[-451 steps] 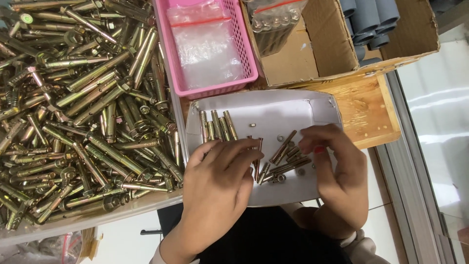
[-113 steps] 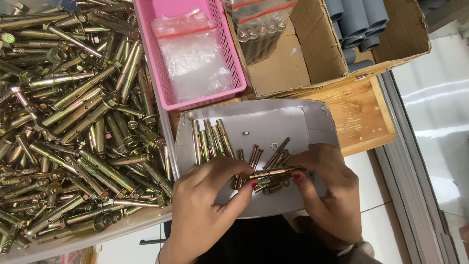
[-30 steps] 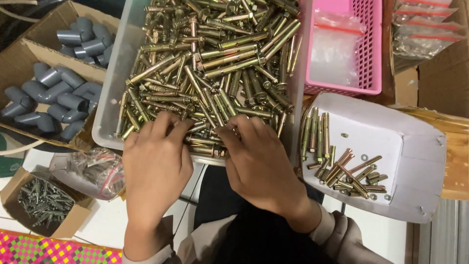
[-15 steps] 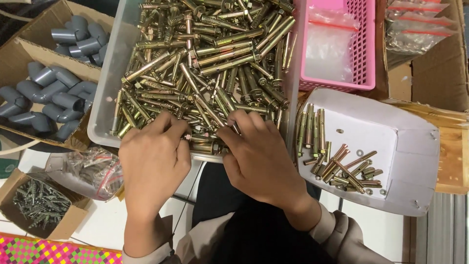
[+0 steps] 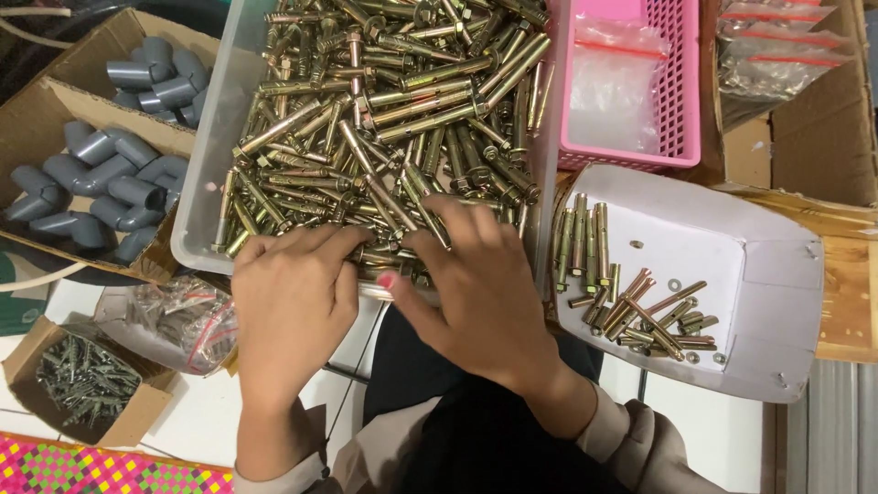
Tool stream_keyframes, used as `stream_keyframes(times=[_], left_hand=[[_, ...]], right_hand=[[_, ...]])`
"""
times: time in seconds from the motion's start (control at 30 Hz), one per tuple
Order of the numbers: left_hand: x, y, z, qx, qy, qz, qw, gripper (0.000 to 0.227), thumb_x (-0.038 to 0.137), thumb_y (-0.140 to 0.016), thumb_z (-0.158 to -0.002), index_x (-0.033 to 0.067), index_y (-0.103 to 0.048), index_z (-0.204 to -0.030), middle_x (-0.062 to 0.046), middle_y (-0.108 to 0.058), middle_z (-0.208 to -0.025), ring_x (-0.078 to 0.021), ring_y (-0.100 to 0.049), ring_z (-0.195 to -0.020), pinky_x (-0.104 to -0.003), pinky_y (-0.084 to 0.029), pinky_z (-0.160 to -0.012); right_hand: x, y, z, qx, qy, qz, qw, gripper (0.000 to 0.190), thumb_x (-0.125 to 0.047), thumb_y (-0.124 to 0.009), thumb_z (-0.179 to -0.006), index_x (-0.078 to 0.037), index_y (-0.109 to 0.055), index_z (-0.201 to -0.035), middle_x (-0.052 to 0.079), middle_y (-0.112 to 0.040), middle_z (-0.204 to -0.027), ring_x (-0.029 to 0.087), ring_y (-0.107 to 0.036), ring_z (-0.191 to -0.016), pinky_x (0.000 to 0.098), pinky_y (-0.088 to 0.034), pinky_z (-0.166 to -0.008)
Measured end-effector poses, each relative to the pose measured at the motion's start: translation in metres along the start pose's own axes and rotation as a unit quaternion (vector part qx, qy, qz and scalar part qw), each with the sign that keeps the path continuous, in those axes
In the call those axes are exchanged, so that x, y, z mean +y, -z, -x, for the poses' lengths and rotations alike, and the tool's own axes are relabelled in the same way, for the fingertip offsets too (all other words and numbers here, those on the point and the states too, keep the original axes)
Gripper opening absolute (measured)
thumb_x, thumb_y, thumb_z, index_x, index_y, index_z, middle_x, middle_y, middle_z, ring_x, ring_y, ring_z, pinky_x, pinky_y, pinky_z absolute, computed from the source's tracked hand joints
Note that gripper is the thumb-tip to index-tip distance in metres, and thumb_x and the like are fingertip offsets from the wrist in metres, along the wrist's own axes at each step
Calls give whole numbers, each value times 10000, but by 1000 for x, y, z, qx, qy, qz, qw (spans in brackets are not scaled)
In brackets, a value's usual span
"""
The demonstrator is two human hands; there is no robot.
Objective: The person sorts brass-colored metal fasteners from a large plastic bin into a white tray, then transfers them into small plastic bags. The person handles the fasteners by hand, arranging them in the tray before bagging them.
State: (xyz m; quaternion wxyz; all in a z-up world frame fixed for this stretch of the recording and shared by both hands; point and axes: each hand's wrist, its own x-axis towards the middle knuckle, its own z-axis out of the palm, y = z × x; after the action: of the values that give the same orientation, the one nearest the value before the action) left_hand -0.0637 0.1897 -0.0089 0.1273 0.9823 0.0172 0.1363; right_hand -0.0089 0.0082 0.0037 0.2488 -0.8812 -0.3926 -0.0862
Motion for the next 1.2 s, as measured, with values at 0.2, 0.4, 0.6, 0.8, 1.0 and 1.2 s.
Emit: stream_keyframes(times=[0.2, 0.4, 0.6, 0.8, 1.0, 1.2], left_hand=[[5, 2, -1, 15, -25, 13, 999, 331, 75, -460, -877, 243, -717, -1002, 91, -713, -1026, -198, -636, -968, -395, -345, -819], [6, -6, 2, 11, 31, -48, 998, 229, 128, -488, -841, 172, -631, -1014, -32, -586, -985, -286, -565, -925, -451, -380, -739], [7, -5, 1, 12, 41, -34, 999, 196, 129, -479, -831, 165, -591, -987, -30, -580, -945, -286, -573, -890, -446, -396, -725], [5, -10, 2, 23, 45, -30, 998, 183, 128, -475, -811, 119, -554, -976, -40, -564, -925, -288, -574, -889, -450, -392, -723], [6, -10, 2, 36, 39, -26, 998, 171, 102, -481, -803, 121, -556, -955, -34, -565, -905, -287, -577, -841, -446, -384, -701], [5, -9, 4, 36, 57, 10, 998, 137, 114, -457, -820, 125, -528, -937, -28, -555, -858, -282, -559, -805, -436, -368, -720]], right_hand=[[-5, -5, -15, 13, -24, -17, 999, 160, -141, -491, -993, -84, -622, -923, 76, -609, -994, 280, -539, -867, 434, -369, -716], [-21, -15, -22, -71, 0, 55, 996, 220, -115, -531, -948, -26, -721, -1013, 133, -583, -818, 340, -601, -683, 466, -467, -456], [-14, -20, -22, -119, -21, 34, 992, 241, -190, -524, -925, -65, -683, -1056, 129, -606, -944, 366, -646, -823, 541, -470, -413], [-9, -30, -26, -3, 18, 31, 999, 206, -198, -565, -857, -74, -719, -913, 103, -644, -894, 316, -649, -684, 460, -424, -388], [-9, -29, -26, 32, 23, 16, 999, 287, -185, -574, -851, -76, -752, -1048, 79, -671, -934, 287, -639, -713, 432, -429, -406], [-8, -29, -24, 31, 15, -7, 999, 280, -185, -563, -867, -129, -707, -1101, 80, -625, -935, 314, -611, -693, 445, -396, -385]])
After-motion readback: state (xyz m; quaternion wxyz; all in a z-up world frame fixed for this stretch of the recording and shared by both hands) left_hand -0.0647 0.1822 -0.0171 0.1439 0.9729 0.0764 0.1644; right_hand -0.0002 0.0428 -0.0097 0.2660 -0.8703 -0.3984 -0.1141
